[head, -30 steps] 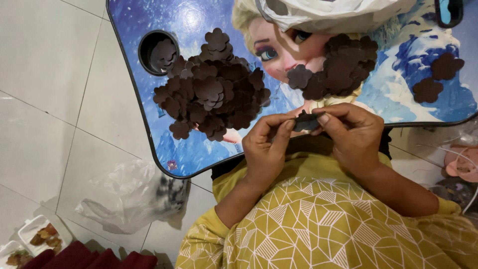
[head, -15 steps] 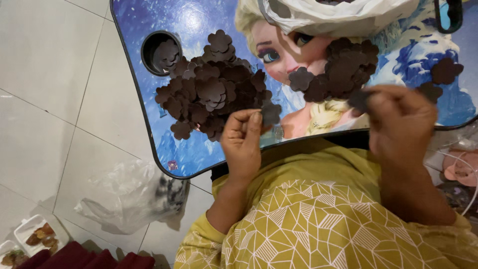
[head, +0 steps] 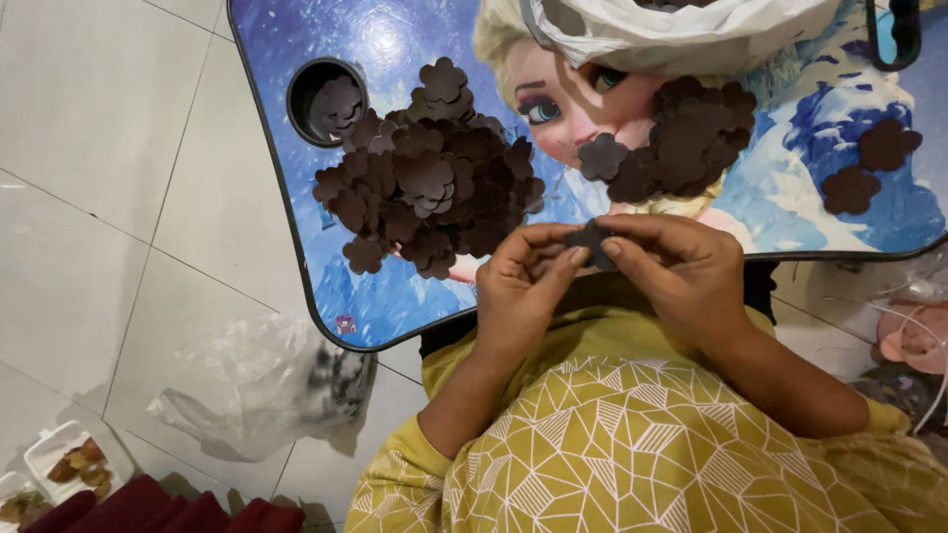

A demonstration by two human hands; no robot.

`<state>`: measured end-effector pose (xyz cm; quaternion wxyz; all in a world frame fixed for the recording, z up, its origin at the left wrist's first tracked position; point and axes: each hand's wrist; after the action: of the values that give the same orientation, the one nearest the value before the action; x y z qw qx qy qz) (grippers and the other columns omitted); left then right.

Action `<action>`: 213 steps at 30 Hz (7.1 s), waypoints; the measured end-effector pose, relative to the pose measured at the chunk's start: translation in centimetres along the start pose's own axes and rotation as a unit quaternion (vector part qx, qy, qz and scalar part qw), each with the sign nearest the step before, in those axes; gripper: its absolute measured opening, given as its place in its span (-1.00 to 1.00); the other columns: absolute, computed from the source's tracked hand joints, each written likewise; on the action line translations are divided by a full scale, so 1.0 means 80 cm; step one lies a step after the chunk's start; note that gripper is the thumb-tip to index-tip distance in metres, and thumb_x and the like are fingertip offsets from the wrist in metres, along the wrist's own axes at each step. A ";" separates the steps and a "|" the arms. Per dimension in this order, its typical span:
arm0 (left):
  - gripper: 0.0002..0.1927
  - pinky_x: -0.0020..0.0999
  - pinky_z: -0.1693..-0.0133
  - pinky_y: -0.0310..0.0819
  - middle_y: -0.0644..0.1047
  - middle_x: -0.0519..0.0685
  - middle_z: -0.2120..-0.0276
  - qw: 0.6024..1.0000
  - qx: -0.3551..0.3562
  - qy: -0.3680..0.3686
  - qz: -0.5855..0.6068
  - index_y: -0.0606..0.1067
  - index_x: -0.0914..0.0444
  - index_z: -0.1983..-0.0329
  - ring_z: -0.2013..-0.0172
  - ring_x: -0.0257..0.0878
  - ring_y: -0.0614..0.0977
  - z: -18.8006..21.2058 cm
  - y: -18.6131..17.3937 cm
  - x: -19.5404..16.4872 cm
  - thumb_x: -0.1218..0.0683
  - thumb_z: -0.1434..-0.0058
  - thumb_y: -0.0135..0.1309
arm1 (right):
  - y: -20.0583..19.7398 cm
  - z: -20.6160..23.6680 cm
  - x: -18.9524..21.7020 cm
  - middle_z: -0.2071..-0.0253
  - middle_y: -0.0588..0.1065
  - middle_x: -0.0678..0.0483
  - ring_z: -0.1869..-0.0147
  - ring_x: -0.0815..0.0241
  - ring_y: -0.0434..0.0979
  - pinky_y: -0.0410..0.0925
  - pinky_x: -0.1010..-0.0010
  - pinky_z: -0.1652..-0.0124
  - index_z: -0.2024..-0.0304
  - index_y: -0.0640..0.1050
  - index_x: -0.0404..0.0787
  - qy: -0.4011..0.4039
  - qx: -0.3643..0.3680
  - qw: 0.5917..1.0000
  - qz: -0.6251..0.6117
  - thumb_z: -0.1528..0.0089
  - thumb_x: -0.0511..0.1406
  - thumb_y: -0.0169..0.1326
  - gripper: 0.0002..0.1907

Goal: The person sits on the floor with a cartoon-printed lap tray, folding brown flower-shaped paper cutouts one at a time by hand, creasing each petal piece and placing the folded pieces into piles on the tray alongside a plastic bag of unfolded cutouts.

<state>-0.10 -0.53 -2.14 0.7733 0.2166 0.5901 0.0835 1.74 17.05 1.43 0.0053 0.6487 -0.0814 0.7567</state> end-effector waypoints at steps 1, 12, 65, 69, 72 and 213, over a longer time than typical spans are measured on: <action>-0.77 -0.54 0.15 0.47 0.60 -0.07 0.16 0.999 -0.017 0.003 -0.030 0.52 0.37 -0.07 0.18 -0.44 0.58 0.001 0.000 -0.008 0.27 -0.37 0.16 | -0.005 -0.001 0.001 0.10 0.65 0.02 0.19 0.36 0.60 0.44 0.57 0.19 -0.02 0.64 -0.30 -0.035 0.007 0.997 0.066 -0.29 -0.44 0.21 -0.76; -0.78 -0.13 -0.32 0.40 0.63 -0.02 -0.10 0.693 -0.228 0.361 -0.581 0.58 0.21 -0.06 -0.27 0.00 0.59 -0.034 -0.055 -0.126 0.30 -0.41 0.22 | -0.016 -0.051 -0.005 -0.02 0.53 0.11 -0.04 0.03 0.43 0.32 0.21 -0.02 -0.04 0.69 -0.12 -0.336 -0.081 0.803 0.486 -0.29 -0.33 0.37 -0.73; -0.54 -0.41 -0.01 0.49 0.51 -0.04 0.02 0.968 -0.049 0.138 -0.202 0.44 0.32 -0.20 0.05 -0.27 0.57 0.000 0.021 -0.018 0.20 -0.25 0.26 | -0.016 -0.008 -0.013 0.23 0.58 0.12 0.16 0.44 0.56 0.43 0.57 0.16 0.19 0.56 -0.34 0.055 0.097 0.994 0.001 -0.28 -0.45 0.14 -0.94; -0.78 -0.33 0.06 0.56 0.58 0.04 0.14 0.879 -0.046 0.253 -0.401 0.53 0.28 0.05 0.11 -0.12 0.65 0.008 0.027 -0.038 0.19 -0.27 0.27 | -0.014 -0.005 0.002 0.23 0.54 0.08 0.20 0.40 0.55 0.43 0.55 0.21 0.20 0.56 -0.34 -0.034 0.042 0.992 0.118 -0.27 -0.44 0.17 -0.93; -0.86 -0.31 0.11 0.59 0.63 0.02 0.18 0.884 -0.017 0.223 -0.410 0.57 0.28 0.09 0.18 -0.12 0.69 0.010 0.031 -0.043 0.21 -0.30 0.24 | -0.009 -0.004 0.012 0.24 0.55 0.03 0.22 0.33 0.58 0.44 0.50 0.22 0.21 0.58 -0.34 -0.081 0.021 0.981 0.173 -0.25 -0.44 0.21 -0.91; -0.79 -0.47 -0.04 0.48 0.53 -0.11 0.09 0.996 0.070 -0.057 -0.011 0.61 0.34 -0.07 0.05 -0.39 0.57 -0.002 -0.004 -0.005 0.23 -0.39 0.15 | -0.025 -0.005 0.007 0.19 0.59 0.04 0.14 0.31 0.60 0.43 0.51 0.17 0.22 0.64 -0.32 -0.069 0.102 0.986 0.110 -0.18 -0.46 0.21 -0.89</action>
<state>-0.40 -0.90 -1.97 0.7895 0.2679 0.5518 0.0211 1.50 19.04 2.15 -0.1498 0.6836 -0.0743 0.7104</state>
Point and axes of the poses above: each hand's wrist, its own z-axis away from the middle knuckle, its own y-axis out of the palm, x = y × z
